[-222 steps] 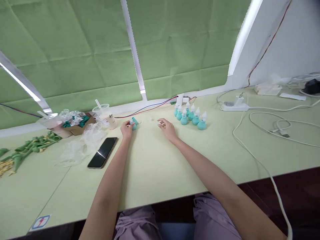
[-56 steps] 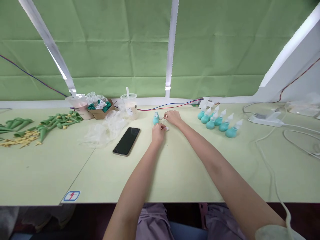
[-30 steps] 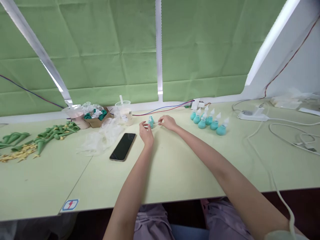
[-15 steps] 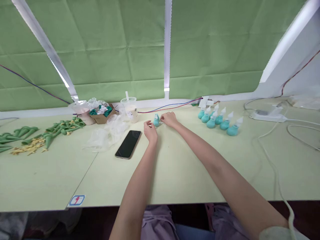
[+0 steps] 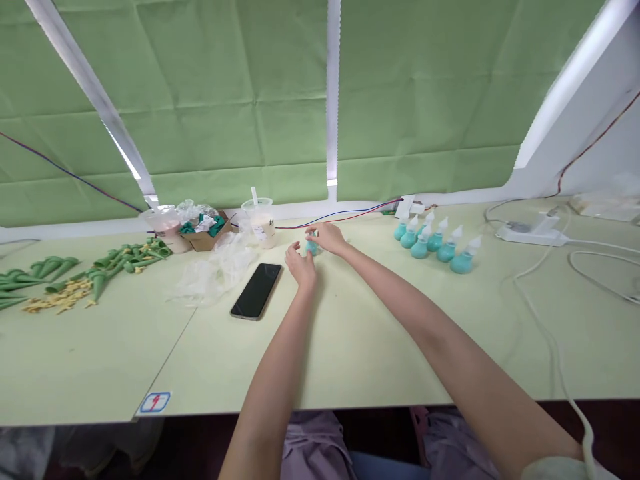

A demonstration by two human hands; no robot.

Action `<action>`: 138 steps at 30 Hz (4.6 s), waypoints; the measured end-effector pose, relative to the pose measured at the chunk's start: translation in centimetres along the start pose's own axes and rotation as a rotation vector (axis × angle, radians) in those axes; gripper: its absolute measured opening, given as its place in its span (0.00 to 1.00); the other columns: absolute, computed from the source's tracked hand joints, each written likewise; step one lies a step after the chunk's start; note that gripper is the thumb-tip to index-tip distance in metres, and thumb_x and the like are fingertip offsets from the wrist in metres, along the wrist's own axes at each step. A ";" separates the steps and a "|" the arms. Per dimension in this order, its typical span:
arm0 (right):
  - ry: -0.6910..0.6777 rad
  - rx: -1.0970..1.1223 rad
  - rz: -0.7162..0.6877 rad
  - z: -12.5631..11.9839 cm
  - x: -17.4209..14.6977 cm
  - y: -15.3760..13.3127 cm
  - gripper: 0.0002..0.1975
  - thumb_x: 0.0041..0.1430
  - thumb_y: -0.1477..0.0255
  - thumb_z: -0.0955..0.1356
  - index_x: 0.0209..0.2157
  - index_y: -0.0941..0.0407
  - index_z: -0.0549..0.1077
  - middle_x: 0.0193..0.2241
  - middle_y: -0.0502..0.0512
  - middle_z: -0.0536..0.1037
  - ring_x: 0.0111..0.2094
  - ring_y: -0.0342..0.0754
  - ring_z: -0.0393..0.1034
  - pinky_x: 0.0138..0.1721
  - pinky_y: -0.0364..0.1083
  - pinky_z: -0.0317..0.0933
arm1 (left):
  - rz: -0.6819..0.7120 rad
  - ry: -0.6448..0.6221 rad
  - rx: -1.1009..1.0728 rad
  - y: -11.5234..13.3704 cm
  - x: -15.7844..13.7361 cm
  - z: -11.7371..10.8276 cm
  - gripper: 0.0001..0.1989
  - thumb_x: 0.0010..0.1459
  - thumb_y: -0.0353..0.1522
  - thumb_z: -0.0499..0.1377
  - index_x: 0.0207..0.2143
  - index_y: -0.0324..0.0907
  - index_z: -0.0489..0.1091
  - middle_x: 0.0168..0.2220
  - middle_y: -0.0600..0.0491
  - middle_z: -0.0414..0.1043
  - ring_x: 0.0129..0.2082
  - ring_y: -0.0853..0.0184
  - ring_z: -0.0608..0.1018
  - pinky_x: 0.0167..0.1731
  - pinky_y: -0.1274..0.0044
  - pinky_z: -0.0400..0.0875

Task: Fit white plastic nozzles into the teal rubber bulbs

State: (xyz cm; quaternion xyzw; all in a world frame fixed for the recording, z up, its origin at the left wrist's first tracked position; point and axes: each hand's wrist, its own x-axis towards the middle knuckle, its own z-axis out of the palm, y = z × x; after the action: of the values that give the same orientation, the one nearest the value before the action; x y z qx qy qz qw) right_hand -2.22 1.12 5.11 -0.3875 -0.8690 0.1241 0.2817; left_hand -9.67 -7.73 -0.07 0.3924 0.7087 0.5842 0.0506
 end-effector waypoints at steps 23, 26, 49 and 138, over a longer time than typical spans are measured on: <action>0.433 0.576 0.047 -2.4 -11.6 2.9 0.09 0.52 0.65 0.67 0.33 0.53 0.76 0.32 0.49 0.79 0.34 0.48 0.74 0.43 0.47 0.69 | 0.532 -0.372 0.402 4.1 -3.3 1.1 0.08 0.58 0.34 0.56 0.29 0.42 0.73 0.29 0.48 0.73 0.33 0.63 0.73 0.33 0.76 0.62; 0.636 0.589 0.079 -3.8 -11.2 3.9 0.11 0.56 0.65 0.64 0.37 0.54 0.75 0.39 0.54 0.79 0.40 0.48 0.73 0.47 0.46 0.67 | 0.444 -0.324 0.345 4.2 -3.1 1.2 0.14 0.58 0.37 0.55 0.23 0.41 0.72 0.23 0.50 0.72 0.26 0.67 0.71 0.31 0.76 0.61; 0.463 0.600 -0.002 -2.1 -11.1 9.6 0.10 0.50 0.76 0.68 0.36 0.54 0.74 0.36 0.52 0.74 0.35 0.44 0.71 0.38 0.45 0.71 | 0.150 -0.044 0.026 -1.5 6.3 4.8 0.07 0.45 0.31 0.65 0.30 0.39 0.74 0.33 0.51 0.70 0.34 0.66 0.71 0.42 0.71 0.65; 0.183 0.504 0.433 -1.6 -8.9 10.9 0.07 0.45 0.74 0.71 0.31 0.56 0.76 0.30 0.52 0.80 0.30 0.43 0.73 0.32 0.43 0.65 | 0.062 -0.360 -0.321 0.3 -1.3 0.7 0.08 0.52 0.28 0.58 0.35 0.39 0.75 0.30 0.50 0.76 0.31 0.66 0.76 0.37 0.74 0.70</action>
State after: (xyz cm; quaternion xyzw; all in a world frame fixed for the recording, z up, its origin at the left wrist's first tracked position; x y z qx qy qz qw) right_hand 10.07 1.82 -1.85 -0.4908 -0.6797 0.3564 0.4123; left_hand -8.29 -7.97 -0.50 0.4986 0.5741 0.6111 0.2201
